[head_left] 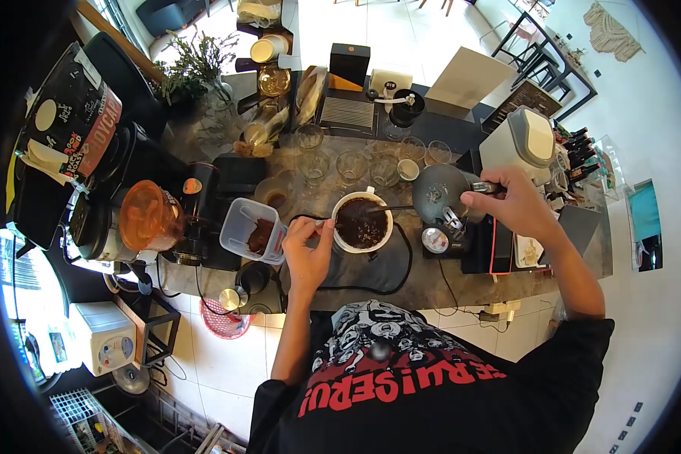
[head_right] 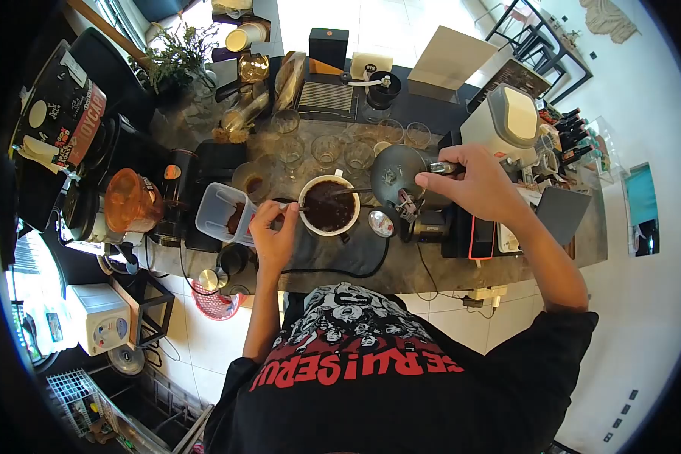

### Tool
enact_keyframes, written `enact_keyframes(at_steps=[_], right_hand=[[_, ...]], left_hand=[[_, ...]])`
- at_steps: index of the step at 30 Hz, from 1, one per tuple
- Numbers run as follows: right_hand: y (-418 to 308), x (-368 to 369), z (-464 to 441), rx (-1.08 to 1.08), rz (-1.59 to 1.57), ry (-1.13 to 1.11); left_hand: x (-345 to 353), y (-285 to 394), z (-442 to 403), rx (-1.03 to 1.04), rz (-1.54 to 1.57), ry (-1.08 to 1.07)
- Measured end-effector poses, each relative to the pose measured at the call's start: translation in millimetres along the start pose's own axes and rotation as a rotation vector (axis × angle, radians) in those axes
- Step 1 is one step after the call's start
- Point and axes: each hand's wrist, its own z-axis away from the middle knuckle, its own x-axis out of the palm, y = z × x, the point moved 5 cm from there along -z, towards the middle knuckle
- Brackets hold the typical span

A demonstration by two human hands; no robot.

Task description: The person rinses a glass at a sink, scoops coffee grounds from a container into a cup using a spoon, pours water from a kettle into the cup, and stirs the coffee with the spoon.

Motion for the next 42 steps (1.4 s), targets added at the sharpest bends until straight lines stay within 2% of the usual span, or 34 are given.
enact_keyframes(at_steps=[4, 10, 17, 20, 25, 26, 30, 33, 37, 42], right_hand=[[17.2, 7.5, 5.9, 0.075, -0.119, 0.009], [72.7, 35.8, 34.9, 0.108, -0.49, 0.143], [126.2, 112.3, 89.2, 0.211, -0.99, 0.32], [145.5, 148.2, 109.3, 0.223, -1.093, 0.367], [140.7, 182.5, 129.2, 0.192, -1.312, 0.427], [141.2, 190.3, 130.2, 0.244, -1.314, 0.476], [133.5, 198.0, 131.9, 0.129, -1.366, 0.479], [133.8, 206.7, 130.4, 0.173, -1.322, 0.537], [144.0, 223.4, 124.0, 0.109, -1.357, 0.54], [173.9, 246.7, 134.1, 0.076, -1.449, 0.566]], left_hand=[[0.1, -2.3, 1.2, 0.0, -0.004, -0.003], [-1.4, -2.3, 2.4, -0.002, -0.044, -0.019], [1.2, -4.8, 5.6, -0.026, -0.002, -0.025], [3.7, -12.3, 11.6, -0.067, 0.038, -0.02], [5.5, -22.0, 15.2, -0.073, 0.065, -0.007], [5.7, -24.1, 15.7, -0.097, 0.077, -0.01], [7.3, -30.8, 17.7, -0.126, 0.122, -0.016], [8.1, -32.2, 20.3, -0.152, 0.179, -0.043], [10.3, -34.8, 22.6, -0.186, 0.254, -0.077], [4.5, -30.3, 34.2, -0.119, 0.249, -0.115]])
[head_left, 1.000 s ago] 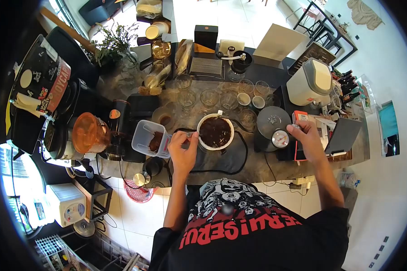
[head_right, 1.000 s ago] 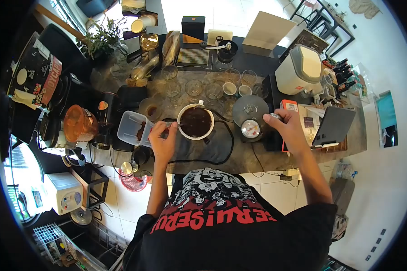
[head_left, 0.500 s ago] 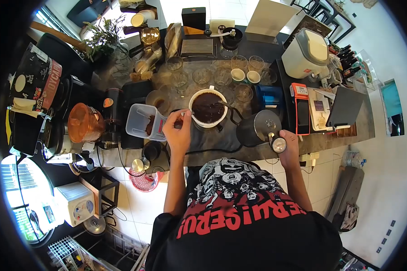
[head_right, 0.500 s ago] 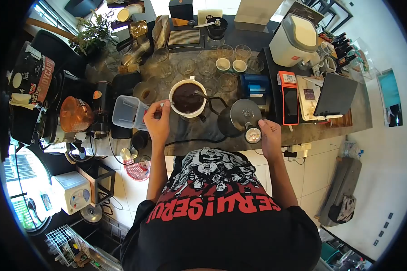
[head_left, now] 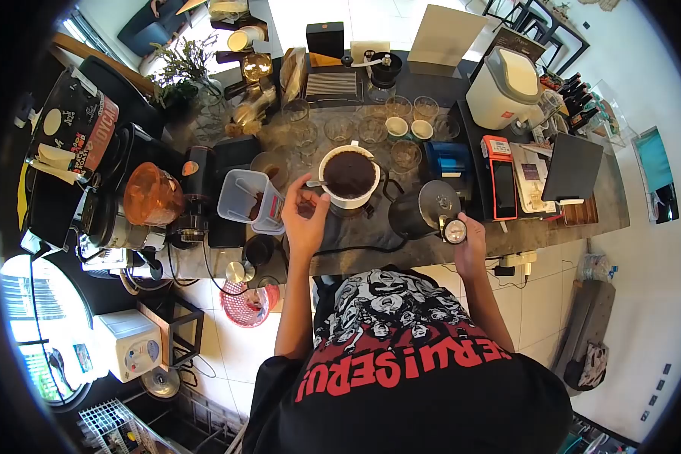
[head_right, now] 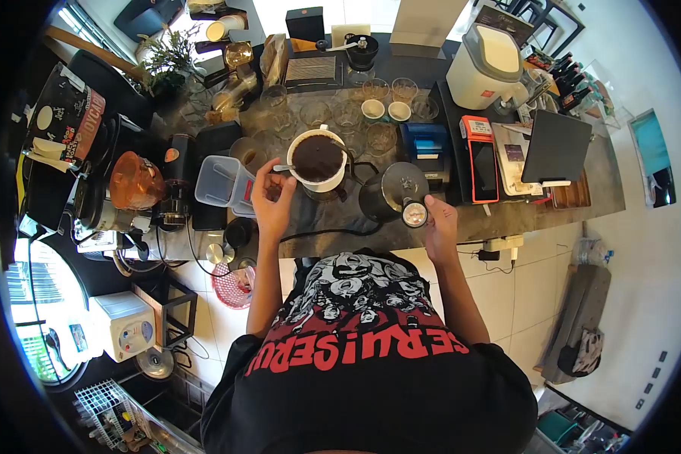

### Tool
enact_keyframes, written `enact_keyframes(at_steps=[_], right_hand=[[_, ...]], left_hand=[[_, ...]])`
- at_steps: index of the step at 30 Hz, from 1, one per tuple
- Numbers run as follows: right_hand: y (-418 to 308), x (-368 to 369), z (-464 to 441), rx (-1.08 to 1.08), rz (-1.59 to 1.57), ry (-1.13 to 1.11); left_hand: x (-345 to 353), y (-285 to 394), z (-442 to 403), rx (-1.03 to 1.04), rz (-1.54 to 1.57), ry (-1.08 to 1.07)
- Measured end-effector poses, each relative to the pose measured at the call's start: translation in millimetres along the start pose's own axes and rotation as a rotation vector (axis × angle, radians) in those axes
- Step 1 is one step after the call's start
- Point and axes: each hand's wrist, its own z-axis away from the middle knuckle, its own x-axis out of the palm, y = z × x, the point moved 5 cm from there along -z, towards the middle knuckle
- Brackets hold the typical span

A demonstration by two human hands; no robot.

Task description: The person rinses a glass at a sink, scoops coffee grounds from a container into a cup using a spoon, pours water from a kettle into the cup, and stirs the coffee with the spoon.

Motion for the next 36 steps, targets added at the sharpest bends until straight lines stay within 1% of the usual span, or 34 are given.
enact_keyframes(at_steps=[1, 4, 8, 10, 13, 16, 19, 22, 25, 28, 31, 34, 36], right_hand=[[1.9, -3.1, 2.5, -0.005, -0.01, 0.025], [9.6, -15.7, 9.6, -0.008, -0.034, 0.106], [13.0, -10.8, 18.2, 0.008, 0.017, 0.198], [6.3, 5.3, 24.0, 0.027, 0.029, 0.231], [28.5, -9.0, 25.0, 0.053, 0.033, 0.309], [47.6, -23.7, 23.7, 0.032, 0.046, 0.371], [57.9, -26.5, 21.4, 0.017, 0.027, 0.379], [59.8, -23.0, 19.4, 0.005, 0.05, 0.352], [64.1, -29.9, 15.8, 0.0, 0.144, 0.361], [66.5, -30.8, 15.4, -0.041, 0.187, 0.334], [67.1, -30.3, 15.0, -0.03, 0.202, 0.343], [54.3, -25.5, 19.8, 0.024, 0.34, 0.31], [51.1, -25.1, 18.2, 0.009, 0.454, 0.237]], left_hand=[[-0.4, -2.9, 3.4, 0.025, 0.022, -0.013], [-3.3, -39.1, 13.7, -0.025, 0.206, -0.007], [-6.6, -72.9, 26.7, -0.127, 0.055, -0.011], [-6.0, -85.0, 31.2, -0.158, 0.0, 0.01], [-7.1, -92.2, 34.0, -0.172, -0.041, 0.031], [-7.3, -97.6, 34.2, -0.191, -0.091, 0.024], [-6.2, -99.5, 37.0, -0.19, -0.236, 0.012], [-5.4, -108.8, 40.1, -0.119, -0.353, -0.011], [-3.4, -113.2, 40.1, -0.061, -0.499, -0.06], [2.5, -102.0, 40.5, 0.007, -0.54, -0.076], [10.0, -99.5, 36.7, 0.107, -0.589, -0.085], [15.8, -104.5, 32.7, 0.109, -0.59, -0.102], [18.6, -107.4, 28.7, 0.108, -0.575, -0.107]])
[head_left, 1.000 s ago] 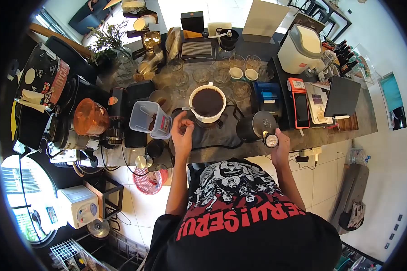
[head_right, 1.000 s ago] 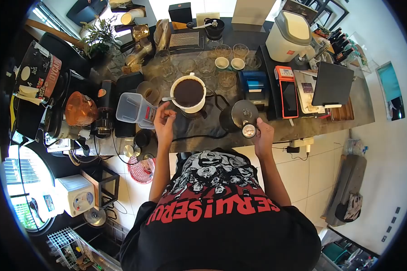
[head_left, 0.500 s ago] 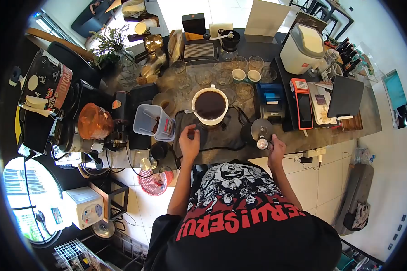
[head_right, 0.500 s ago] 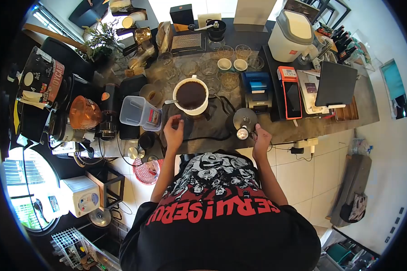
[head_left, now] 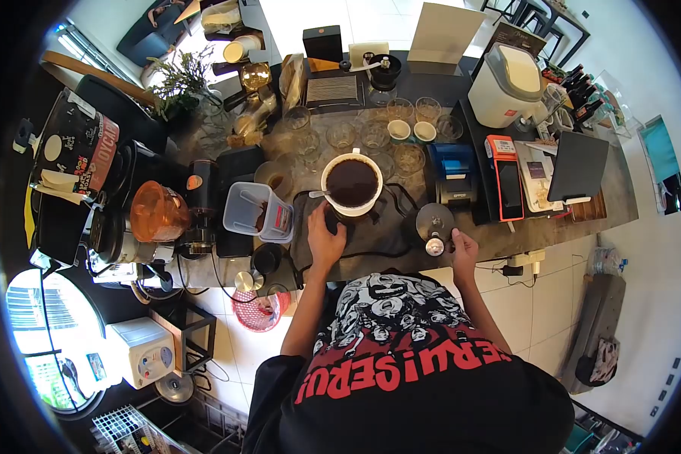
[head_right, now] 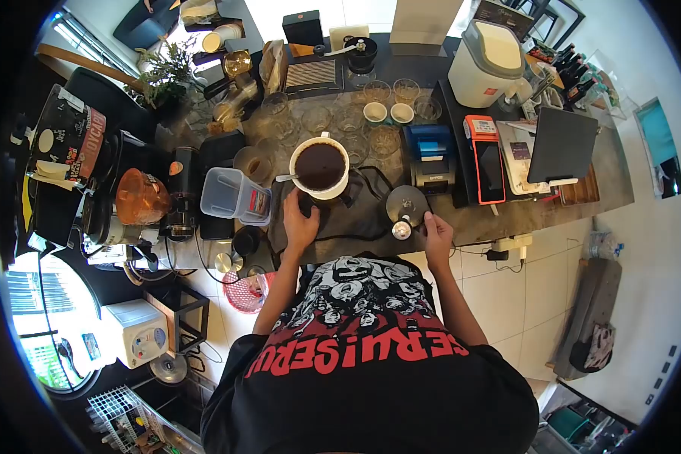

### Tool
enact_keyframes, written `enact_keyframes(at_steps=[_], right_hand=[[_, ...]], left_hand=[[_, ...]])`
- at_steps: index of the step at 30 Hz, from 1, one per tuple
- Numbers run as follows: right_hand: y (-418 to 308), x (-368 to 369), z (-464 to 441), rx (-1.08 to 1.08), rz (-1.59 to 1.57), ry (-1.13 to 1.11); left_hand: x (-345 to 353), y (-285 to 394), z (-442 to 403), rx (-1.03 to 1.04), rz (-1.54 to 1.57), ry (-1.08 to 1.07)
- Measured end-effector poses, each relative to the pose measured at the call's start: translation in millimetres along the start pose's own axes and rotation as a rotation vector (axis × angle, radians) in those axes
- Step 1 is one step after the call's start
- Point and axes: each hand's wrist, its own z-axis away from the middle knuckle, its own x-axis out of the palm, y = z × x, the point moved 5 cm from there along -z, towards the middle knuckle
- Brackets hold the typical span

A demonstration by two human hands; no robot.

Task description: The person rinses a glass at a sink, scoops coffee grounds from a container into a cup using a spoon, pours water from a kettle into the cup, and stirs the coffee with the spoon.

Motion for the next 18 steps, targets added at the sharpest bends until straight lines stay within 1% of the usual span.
enact_keyframes(at_steps=[1, 4, 7, 8, 11, 14, 18], right_hand=[[-2.0, -0.4, -0.2, -0.021, 0.054, -0.033], [-35.0, -11.5, 9.1, -0.217, 0.341, -0.041], [-77.8, -18.2, 9.1, -0.404, 0.461, 0.06], [-94.6, -17.0, 5.5, -0.499, 0.477, 0.087], [-148.5, 4.2, -4.2, -0.678, 0.488, 0.077], [-189.9, 40.9, -16.7, -0.756, 0.487, -0.07], [-224.9, 107.6, -20.1, -0.846, 0.498, -0.355]], left_hand=[[0.7, -0.7, -0.9, 0.001, 0.007, -0.002], [1.8, -0.6, -2.0, -0.013, 0.035, -0.015], [4.4, -5.3, -1.0, 0.029, 0.019, 0.009], [5.5, -6.8, -0.3, 0.03, 0.023, 0.013], [9.1, -6.5, 2.7, 0.051, 0.03, 0.035], [13.1, -4.3, 6.4, 0.098, 0.008, 0.064], [14.5, -4.1, 11.6, 0.125, -0.041, 0.058]])
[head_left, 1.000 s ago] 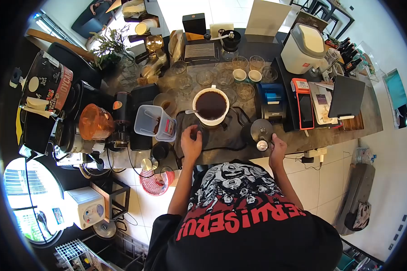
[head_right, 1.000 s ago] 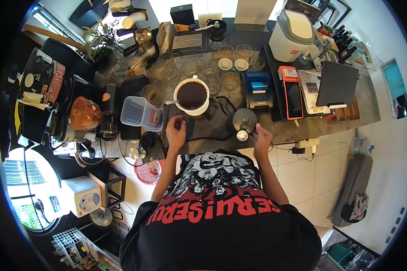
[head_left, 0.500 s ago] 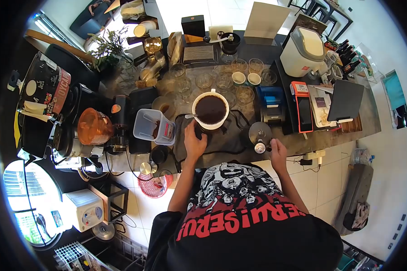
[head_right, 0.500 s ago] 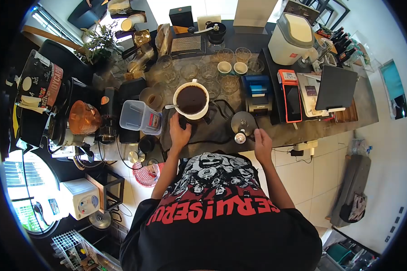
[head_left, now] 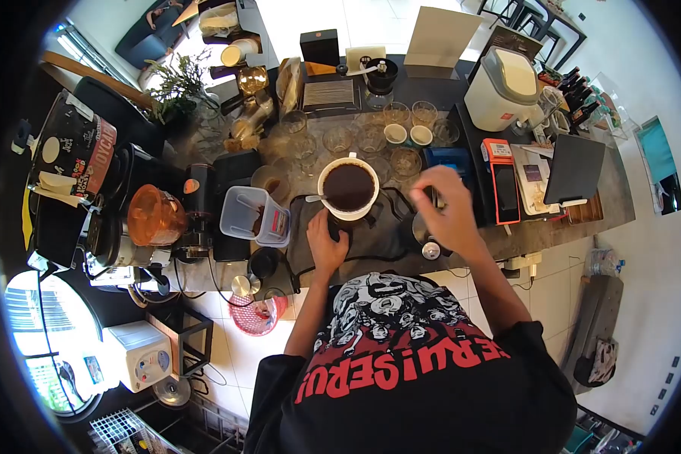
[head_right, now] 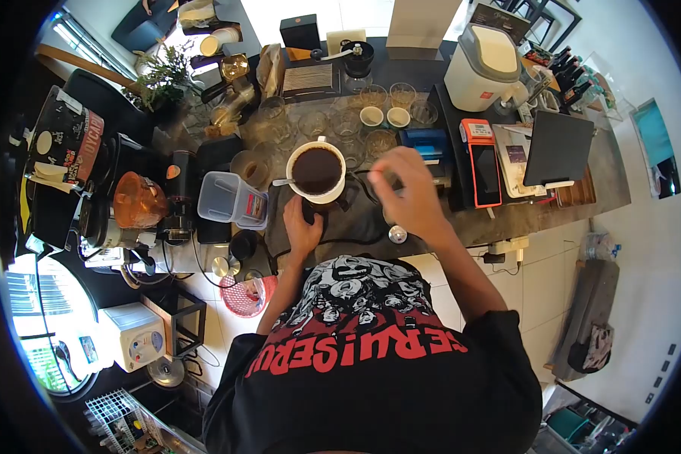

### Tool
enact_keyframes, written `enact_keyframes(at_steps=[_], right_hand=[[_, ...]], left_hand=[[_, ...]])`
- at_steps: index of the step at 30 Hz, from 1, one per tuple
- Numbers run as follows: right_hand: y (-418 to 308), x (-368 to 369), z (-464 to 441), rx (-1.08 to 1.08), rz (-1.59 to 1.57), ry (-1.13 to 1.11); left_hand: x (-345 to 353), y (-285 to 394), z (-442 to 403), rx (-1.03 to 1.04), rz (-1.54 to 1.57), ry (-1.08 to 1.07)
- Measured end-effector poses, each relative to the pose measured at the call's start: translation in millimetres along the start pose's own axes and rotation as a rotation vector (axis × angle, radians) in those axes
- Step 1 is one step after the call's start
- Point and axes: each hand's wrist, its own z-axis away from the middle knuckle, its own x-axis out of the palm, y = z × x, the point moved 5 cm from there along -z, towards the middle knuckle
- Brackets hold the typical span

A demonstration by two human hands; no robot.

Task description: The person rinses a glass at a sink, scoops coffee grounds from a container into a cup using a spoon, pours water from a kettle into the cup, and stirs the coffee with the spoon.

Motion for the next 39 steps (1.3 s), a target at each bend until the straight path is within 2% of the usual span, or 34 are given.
enact_keyframes(at_steps=[3, 6, 10, 16, 25, 28, 31, 36, 39], right_hand=[[-16.9, 44.7, -29.4, -0.08, -0.077, -0.233], [-30.6, 87.6, -56.8, -0.244, -0.033, -0.369], [-20.7, 139.3, -77.3, -0.299, 0.105, -0.557], [-8.3, 167.7, -81.1, -0.275, 0.187, -0.619], [-9.2, 170.7, -79.6, -0.266, 0.081, -0.634], [-0.8, 158.5, -84.2, -0.263, 0.063, -0.516], [7.0, 131.2, -89.8, -0.262, 0.179, -0.38], [27.0, 100.1, -90.6, -0.051, 0.158, -0.564], [38.2, 91.5, -90.3, -0.024, 0.178, -0.527]], left_hand=[[1.4, -2.9, -1.4, 0.01, -0.023, 0.001], [0.5, -1.3, 1.0, 0.01, -0.018, -0.002], [-2.9, -2.2, 0.1, 0.006, -0.03, 0.008], [-6.3, 1.8, 0.5, -0.015, -0.023, 0.004], [-3.2, -1.4, -0.8, -0.021, -0.034, -0.003], [-1.9, -4.9, 0.8, -0.014, -0.032, -0.004], [-2.4, -5.2, 1.4, -0.019, -0.031, 0.0], [-3.0, -3.0, 1.1, -0.021, -0.018, 0.001], [-4.2, -1.7, -0.4, -0.02, -0.014, 0.009]])
